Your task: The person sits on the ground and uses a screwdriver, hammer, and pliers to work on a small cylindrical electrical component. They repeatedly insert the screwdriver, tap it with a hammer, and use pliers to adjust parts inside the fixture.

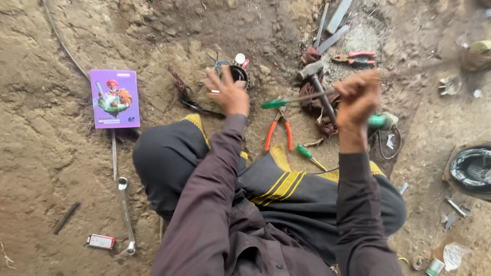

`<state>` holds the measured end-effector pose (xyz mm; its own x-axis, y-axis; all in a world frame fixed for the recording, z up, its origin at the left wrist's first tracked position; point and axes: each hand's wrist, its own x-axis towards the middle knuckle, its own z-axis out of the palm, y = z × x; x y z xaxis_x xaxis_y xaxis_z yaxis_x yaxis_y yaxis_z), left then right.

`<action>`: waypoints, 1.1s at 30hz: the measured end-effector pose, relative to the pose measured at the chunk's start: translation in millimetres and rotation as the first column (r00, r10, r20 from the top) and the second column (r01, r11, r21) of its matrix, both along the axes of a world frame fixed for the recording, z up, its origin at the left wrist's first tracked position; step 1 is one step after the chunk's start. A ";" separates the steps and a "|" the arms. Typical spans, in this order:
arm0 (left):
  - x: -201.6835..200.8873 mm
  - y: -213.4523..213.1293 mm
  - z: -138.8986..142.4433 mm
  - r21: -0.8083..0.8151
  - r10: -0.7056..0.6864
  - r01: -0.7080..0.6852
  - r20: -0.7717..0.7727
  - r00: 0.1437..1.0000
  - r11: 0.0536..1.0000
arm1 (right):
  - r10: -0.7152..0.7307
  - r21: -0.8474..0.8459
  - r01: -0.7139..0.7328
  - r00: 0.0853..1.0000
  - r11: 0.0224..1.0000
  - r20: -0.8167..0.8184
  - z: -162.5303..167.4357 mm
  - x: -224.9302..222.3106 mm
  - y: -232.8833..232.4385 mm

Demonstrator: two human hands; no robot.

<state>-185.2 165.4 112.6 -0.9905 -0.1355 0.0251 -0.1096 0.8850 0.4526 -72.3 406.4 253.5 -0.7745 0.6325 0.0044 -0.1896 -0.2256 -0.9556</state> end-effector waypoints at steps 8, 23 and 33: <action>168.4 28.1 56.0 0.455 -0.734 0.718 -0.181 0.654 0.527 | 0.086 -0.065 -0.092 0.992 0.994 -0.090 68.5 95.5 -96.4; 176.0 1.9 72.0 0.246 -0.652 0.760 -0.398 0.645 0.602 | -0.303 0.586 -0.688 0.502 0.427 0.810 -50.5 211.2 -73.0; 187.9 -9.4 -17.5 0.817 0.070 -0.351 0.360 0.930 0.457 | 0.093 0.675 -0.444 0.867 0.590 0.490 -141.5 204.6 -65.1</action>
<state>2.8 155.9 95.1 -0.8767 -0.1533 -0.4560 -0.4608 -0.0046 0.8875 132.3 341.3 112.0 -0.9534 0.2975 0.0499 0.1518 0.6159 -0.7731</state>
